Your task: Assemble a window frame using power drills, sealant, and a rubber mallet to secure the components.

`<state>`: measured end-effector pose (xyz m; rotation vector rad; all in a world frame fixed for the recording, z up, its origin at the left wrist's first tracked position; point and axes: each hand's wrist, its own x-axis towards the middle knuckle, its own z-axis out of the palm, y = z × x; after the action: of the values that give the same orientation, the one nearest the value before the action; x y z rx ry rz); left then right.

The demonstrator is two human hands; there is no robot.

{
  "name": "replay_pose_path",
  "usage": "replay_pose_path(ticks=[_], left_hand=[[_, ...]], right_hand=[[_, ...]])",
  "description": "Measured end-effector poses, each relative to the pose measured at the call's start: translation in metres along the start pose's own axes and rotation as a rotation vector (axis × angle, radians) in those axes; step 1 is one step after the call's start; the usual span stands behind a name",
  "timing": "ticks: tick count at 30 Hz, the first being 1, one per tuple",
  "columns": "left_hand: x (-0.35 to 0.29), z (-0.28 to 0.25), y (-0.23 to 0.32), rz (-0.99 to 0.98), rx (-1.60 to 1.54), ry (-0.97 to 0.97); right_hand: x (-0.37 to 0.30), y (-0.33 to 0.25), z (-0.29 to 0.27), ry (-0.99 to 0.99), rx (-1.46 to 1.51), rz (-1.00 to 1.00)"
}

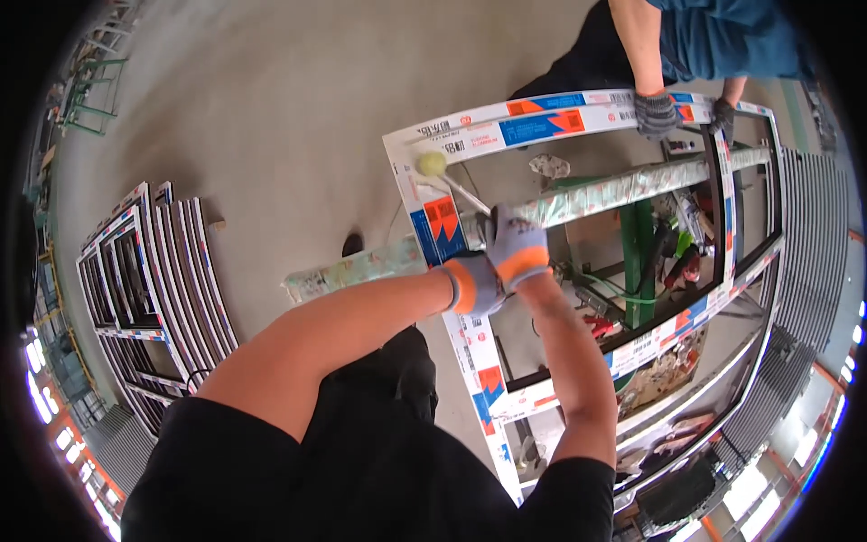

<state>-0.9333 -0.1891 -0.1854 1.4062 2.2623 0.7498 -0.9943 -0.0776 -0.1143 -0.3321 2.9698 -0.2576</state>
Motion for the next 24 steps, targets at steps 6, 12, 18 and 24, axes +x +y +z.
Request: replay_pose_path(ticks=[6, 12, 18, 24], left_hand=[[0.001, -0.005, -0.018, 0.072, 0.117, 0.121], [-0.002, -0.030, -0.021, 0.038, -0.141, -0.010], [-0.003, -0.081, 0.001, 0.184, 0.338, -0.401], [0.003, -0.065, 0.010, 0.292, 0.366, -0.387]], right_hand=[[0.012, -0.019, -0.017, -0.106, -0.026, 0.070], [-0.038, -0.037, -0.023, 0.200, 0.361, 0.217], [-0.156, -0.068, -0.005, 0.376, 0.515, 0.740], [-0.263, -0.114, 0.030, 0.501, 0.628, 1.219]])
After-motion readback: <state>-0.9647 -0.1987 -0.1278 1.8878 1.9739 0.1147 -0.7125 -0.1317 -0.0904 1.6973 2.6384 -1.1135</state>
